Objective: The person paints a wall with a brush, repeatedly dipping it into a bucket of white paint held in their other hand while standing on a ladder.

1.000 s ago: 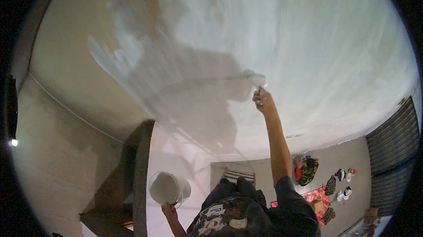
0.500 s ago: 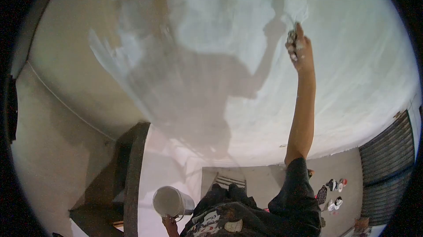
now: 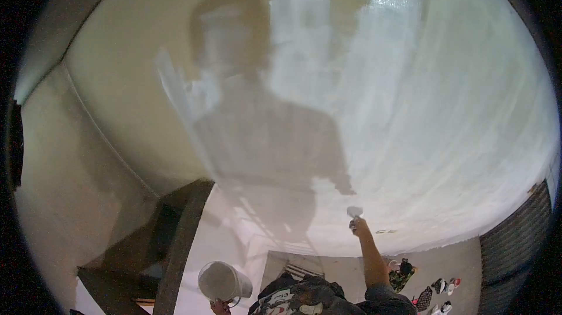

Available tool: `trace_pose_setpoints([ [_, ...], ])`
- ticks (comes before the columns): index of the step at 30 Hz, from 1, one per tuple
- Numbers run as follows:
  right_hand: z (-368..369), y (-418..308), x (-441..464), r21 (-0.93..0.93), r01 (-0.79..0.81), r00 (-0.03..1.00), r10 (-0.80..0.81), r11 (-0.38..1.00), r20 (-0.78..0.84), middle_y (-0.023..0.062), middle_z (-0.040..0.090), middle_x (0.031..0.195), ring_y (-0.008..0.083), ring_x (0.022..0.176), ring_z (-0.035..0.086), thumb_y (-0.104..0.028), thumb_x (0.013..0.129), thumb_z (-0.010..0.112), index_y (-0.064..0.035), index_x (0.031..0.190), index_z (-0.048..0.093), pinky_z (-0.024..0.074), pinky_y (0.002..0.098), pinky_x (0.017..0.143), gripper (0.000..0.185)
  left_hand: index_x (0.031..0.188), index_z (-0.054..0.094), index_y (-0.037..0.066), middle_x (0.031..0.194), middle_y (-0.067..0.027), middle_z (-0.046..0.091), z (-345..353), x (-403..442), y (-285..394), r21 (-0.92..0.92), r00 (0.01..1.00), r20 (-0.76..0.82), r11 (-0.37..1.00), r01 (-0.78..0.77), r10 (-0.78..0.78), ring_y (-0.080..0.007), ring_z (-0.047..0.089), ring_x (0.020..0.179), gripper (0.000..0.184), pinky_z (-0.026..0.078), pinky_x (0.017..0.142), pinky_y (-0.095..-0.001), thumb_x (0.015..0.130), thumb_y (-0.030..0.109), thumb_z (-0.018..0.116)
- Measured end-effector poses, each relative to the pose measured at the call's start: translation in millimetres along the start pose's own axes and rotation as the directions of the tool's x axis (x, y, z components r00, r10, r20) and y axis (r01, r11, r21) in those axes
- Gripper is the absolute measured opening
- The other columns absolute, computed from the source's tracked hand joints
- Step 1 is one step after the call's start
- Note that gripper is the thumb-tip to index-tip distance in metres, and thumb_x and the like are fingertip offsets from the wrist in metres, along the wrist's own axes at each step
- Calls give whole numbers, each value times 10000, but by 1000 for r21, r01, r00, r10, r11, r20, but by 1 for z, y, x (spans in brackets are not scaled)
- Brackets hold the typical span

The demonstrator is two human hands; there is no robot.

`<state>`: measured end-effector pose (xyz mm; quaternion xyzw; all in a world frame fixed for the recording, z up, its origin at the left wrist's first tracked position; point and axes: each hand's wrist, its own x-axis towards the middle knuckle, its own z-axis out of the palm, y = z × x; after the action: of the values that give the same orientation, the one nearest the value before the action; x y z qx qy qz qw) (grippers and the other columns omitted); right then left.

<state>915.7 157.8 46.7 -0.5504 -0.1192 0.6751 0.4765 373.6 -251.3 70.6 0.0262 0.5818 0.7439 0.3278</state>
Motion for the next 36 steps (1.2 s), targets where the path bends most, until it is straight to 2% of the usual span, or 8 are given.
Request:
trace_pose_setpoints([
  [1, -11, 11, 27, 216, -166, 984, 147, 962, 102, 17, 408, 533, 85, 402, 355, -314, 902, 410, -110, 709, 422, 223, 204, 286, 281, 1091, 427, -56, 782, -159, 561, 0, -1, -1, -16, 1000, -18, 1000, -24, 24, -192, 547, 537, 464, 444, 409, -282, 813, 282, 579],
  [8, 159, -72, -50, -56, 140, 975, -128, 989, 179, 23, 426, 604, 90, 432, 372, -207, 904, 391, -99, 841, 418, 235, 176, 306, 128, 1072, 426, -77, 845, -199, 559, -6, -6, -15, 146, 993, -25, 983, -113, 118, -212, 545, 545, 457, 455, 443, -295, 858, 316, 513],
  [11, 224, -133, -111, 71, 178, 951, -191, 981, 245, 15, 414, 614, 85, 438, 366, -212, 899, 412, -89, 818, 412, 227, 173, 316, 147, 1066, 438, -83, 921, -202, 552, -29, -1, -32, 469, 748, 378, 584, -663, 546, -228, 575, 606, 455, 468, 499, -299, 869, 324, 494],
  [14, 257, -177, -154, 136, 265, 889, -297, 955, 349, -12, 376, 580, 77, 425, 329, -257, 891, 447, -91, 729, 400, 205, 176, 311, 236, 1025, 479, -77, 974, -164, 556, 2, -28, 4, 187, 980, 95, 963, -192, 176, -206, 589, 653, 446, 471, 543, -290, 880, 345, 471],
  [16, 276, -203, -199, 142, 285, 876, -318, 948, 363, -12, 393, 590, 71, 428, 330, -255, 889, 449, -96, 743, 415, 210, 176, 314, 218, 1035, 468, -79, 978, -169, 554, 7, -26, 6, 129, 995, 44, 987, -94, 89, -211, 590, 659, 453, 473, 543, -292, 879, 346, 474],
  [29, 404, -377, -402, -67, 876, 474, -825, 478, 307, -47, 481, 693, 46, 534, 393, -300, 853, 468, -101, 1134, 511, 281, 163, 443, 347, 1099, 400, -91, 1004, -204, 541, -9, -4, -4, 143, 991, 93, 984, -104, 92, -243, 596, 696, 509, 482, 545, -305, 870, 353, 496],
  [31, 417, -411, -425, 91, 931, 300, -884, 353, 359, -38, 489, 670, 53, 529, 406, -324, 868, 459, -102, 972, 550, 295, 173, 437, 261, 1109, 389, -93, 1008, -210, 539, -12, -4, -6, 136, 990, 97, 984, -112, 99, -249, 597, 702, 519, 483, 545, -307, 868, 354, 499],
  [36, 428, -468, -407, 59, 966, 212, -901, 252, 378, 14, 518, 652, 64, 501, 425, -351, 875, 456, -50, 797, 547, 318, 208, 414, 323, 1134, 363, -98, 1017, -223, 534, -21, -2, -15, 161, 980, 144, 974, -162, 140, -261, 600, 716, 547, 486, 545, -312, 865, 357, 507],
])
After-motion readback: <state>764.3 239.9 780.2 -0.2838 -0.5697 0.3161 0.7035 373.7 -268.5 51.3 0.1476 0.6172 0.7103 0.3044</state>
